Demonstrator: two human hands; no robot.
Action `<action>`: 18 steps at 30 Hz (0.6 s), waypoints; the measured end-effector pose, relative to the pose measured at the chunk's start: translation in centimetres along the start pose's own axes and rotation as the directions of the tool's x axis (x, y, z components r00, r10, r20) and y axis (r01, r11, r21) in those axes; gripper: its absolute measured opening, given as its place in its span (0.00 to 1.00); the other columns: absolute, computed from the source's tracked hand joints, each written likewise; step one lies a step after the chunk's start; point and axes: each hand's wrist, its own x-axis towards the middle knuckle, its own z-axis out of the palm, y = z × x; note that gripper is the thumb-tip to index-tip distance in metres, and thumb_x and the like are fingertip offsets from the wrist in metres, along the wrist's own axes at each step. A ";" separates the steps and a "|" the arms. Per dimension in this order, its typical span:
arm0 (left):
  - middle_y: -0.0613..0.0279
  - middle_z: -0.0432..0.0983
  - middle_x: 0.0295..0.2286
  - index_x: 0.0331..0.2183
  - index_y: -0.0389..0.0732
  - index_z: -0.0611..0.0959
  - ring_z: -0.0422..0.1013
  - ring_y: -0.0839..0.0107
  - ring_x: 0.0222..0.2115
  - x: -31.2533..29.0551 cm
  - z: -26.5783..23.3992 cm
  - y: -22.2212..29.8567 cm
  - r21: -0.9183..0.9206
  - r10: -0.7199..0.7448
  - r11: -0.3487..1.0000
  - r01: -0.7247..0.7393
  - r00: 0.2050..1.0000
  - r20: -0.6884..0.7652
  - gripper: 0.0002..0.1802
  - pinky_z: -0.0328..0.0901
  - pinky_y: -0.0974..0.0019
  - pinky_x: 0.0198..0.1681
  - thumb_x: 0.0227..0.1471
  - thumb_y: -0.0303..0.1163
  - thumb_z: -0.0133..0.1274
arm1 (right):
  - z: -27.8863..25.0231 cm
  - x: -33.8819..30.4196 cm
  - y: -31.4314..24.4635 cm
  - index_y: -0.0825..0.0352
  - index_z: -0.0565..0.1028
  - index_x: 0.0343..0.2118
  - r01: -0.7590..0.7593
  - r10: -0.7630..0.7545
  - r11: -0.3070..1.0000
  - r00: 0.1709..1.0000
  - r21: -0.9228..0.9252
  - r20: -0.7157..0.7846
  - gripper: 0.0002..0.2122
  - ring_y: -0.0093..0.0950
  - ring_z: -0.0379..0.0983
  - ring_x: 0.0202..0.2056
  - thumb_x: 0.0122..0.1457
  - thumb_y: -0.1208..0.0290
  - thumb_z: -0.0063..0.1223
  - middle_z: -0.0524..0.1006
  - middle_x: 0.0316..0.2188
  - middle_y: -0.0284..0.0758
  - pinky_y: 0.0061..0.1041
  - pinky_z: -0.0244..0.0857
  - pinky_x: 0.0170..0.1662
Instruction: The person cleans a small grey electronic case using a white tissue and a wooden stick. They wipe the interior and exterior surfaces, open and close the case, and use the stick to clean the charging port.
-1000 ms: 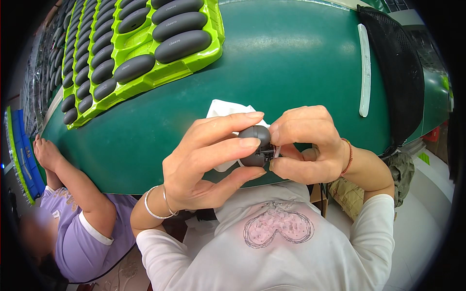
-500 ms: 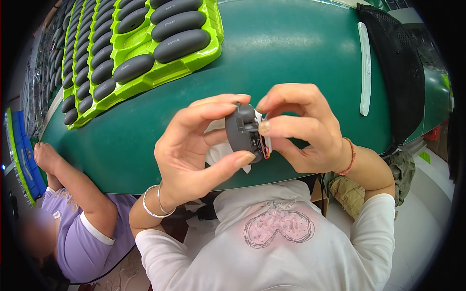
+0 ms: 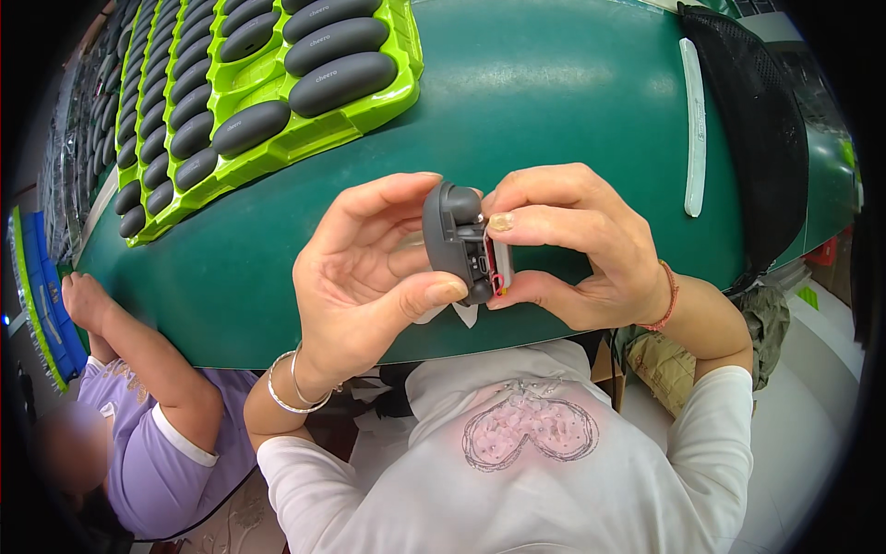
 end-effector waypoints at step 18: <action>0.47 0.71 0.44 0.47 0.25 0.70 0.73 0.61 0.43 -0.4 0.0 -0.1 0.363 0.154 0.917 -0.166 0.986 0.061 0.29 0.72 0.60 0.47 0.41 0.14 0.61 | 0.2 -0.3 0.2 0.67 0.75 0.39 0.053 -0.052 0.998 0.998 0.040 -0.035 0.19 0.32 0.73 0.36 0.40 0.82 0.65 0.74 0.38 0.40 0.25 0.70 0.35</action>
